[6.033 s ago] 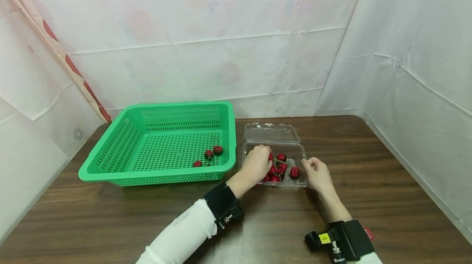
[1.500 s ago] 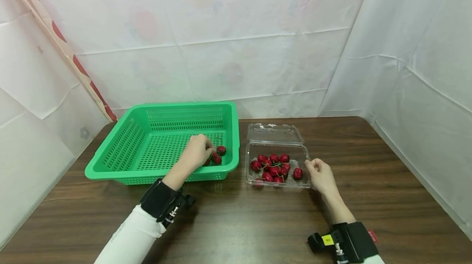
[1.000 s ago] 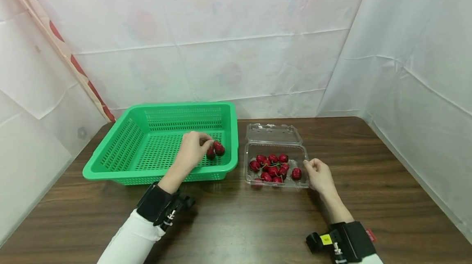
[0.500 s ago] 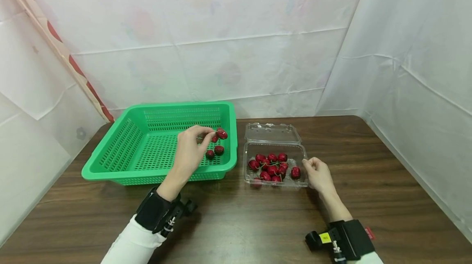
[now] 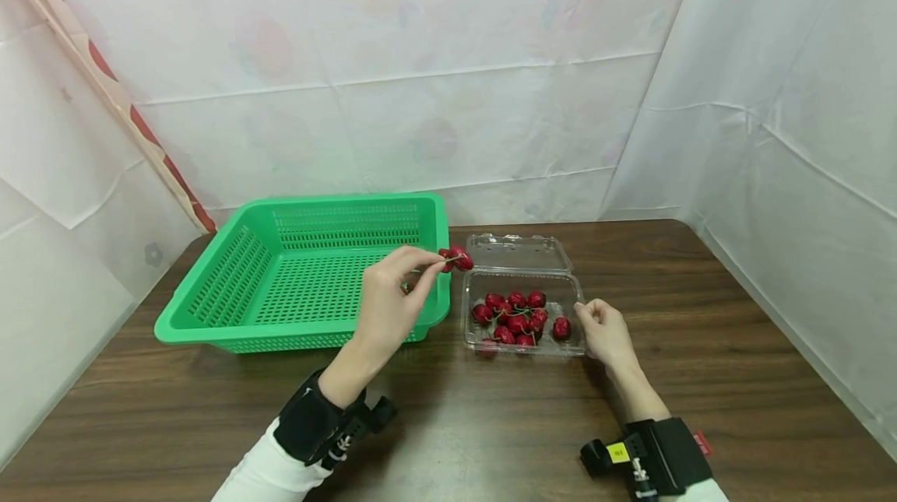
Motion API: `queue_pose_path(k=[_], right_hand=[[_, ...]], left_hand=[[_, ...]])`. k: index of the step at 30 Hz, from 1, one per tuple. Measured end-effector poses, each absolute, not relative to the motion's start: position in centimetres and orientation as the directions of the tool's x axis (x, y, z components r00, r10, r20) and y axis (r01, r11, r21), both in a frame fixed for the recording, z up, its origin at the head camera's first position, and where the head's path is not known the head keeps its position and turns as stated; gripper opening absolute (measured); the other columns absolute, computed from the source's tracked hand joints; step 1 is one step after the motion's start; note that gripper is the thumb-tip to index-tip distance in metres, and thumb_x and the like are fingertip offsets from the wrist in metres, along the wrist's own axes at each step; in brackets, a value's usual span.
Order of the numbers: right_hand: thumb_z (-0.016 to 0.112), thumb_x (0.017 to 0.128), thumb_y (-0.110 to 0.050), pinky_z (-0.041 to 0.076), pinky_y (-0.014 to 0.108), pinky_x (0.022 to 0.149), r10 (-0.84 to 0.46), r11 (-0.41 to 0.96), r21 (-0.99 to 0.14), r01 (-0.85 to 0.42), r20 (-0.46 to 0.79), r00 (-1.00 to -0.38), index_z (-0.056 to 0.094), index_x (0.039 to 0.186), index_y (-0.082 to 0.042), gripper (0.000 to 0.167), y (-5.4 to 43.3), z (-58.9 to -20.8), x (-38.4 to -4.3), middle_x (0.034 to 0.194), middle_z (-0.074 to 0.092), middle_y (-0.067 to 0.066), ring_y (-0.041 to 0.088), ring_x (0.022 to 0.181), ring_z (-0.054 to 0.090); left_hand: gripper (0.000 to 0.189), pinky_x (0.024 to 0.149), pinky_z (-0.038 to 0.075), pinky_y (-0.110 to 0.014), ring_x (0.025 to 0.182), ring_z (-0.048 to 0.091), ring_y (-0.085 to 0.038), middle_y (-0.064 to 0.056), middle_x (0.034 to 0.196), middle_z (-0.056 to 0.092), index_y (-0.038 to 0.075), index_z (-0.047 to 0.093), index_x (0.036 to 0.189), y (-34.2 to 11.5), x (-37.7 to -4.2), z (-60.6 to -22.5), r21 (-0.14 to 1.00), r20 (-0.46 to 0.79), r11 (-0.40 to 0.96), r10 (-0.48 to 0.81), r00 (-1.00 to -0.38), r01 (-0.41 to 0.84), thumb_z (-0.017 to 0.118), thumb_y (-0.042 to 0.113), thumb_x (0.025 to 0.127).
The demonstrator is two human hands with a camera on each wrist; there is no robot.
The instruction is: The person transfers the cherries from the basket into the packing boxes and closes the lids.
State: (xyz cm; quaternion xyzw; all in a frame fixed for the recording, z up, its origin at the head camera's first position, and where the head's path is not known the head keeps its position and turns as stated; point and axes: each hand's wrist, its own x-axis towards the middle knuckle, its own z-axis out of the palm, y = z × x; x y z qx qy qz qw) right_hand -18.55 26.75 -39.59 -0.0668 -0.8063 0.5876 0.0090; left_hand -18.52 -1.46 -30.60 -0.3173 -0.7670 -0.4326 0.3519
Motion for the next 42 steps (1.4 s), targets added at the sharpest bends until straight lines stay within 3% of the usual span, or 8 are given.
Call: queue_pose_path(k=[11, 18, 34, 42], right_hand=[[0.041, 0.094, -0.020, 0.025, 0.019, 0.035, 0.124, 0.296, -0.950, 0.102, -0.068, -0.990, 0.035, 0.071, -0.005, 0.028, 26.7, -39.4, -18.5, 0.047, 0.037, -0.003, 0.004, 0.036, 0.031], [0.041, 0.094, -0.017, 0.025, 0.018, 0.035, 0.126, 0.291, -0.951, 0.105, -0.070, -0.990, 0.035, 0.071, -0.005, 0.027, 26.7, -39.6, -18.5, 0.047, 0.037, -0.002, 0.004, 0.036, 0.031], [0.041, 0.094, -0.018, 0.025, 0.019, 0.034, 0.126, 0.301, -0.948, 0.104, -0.068, -0.990, 0.036, 0.071, -0.005, 0.027, 26.7, -39.5, -18.5, 0.048, 0.036, -0.002, 0.004, 0.036, 0.030], [0.041, 0.094, -0.019, 0.026, 0.019, 0.035, 0.125, 0.329, -0.939, 0.098, -0.060, -0.990, 0.037, 0.074, -0.001, 0.027, 26.7, -39.5, -18.5, 0.048, 0.037, -0.003, 0.004, 0.036, 0.030]], left_hand=[[0.005, 0.059, 0.042, -0.014, 0.067, 0.055, -0.010, -0.006, 0.080, 0.061, 0.000, 0.066, 0.085, 1.3, -17.3, -31.3, 0.431, 0.802, 0.346, 0.276, -0.529, 0.834, 0.062, 0.001, 0.081], [0.006, 0.063, 0.044, -0.014, 0.072, 0.058, -0.013, -0.007, 0.082, 0.060, 0.000, 0.065, 0.085, 3.1, -17.1, -32.3, 0.450, 0.762, 0.327, 0.345, -0.548, 0.831, 0.061, 0.000, 0.082], [0.007, 0.063, 0.039, -0.006, 0.072, 0.055, -0.001, 0.000, 0.082, 0.061, 0.006, 0.067, 0.085, 6.4, -17.4, -34.2, 0.441, 0.652, 0.408, 0.467, -0.598, 0.799, 0.061, 0.009, 0.084], [0.008, 0.063, 0.039, -0.006, 0.073, 0.056, -0.001, -0.001, 0.083, 0.063, 0.006, 0.068, 0.086, 7.6, -17.7, -35.2, 0.481, 0.601, 0.408, 0.491, -0.631, 0.776, 0.061, 0.009, 0.084]])
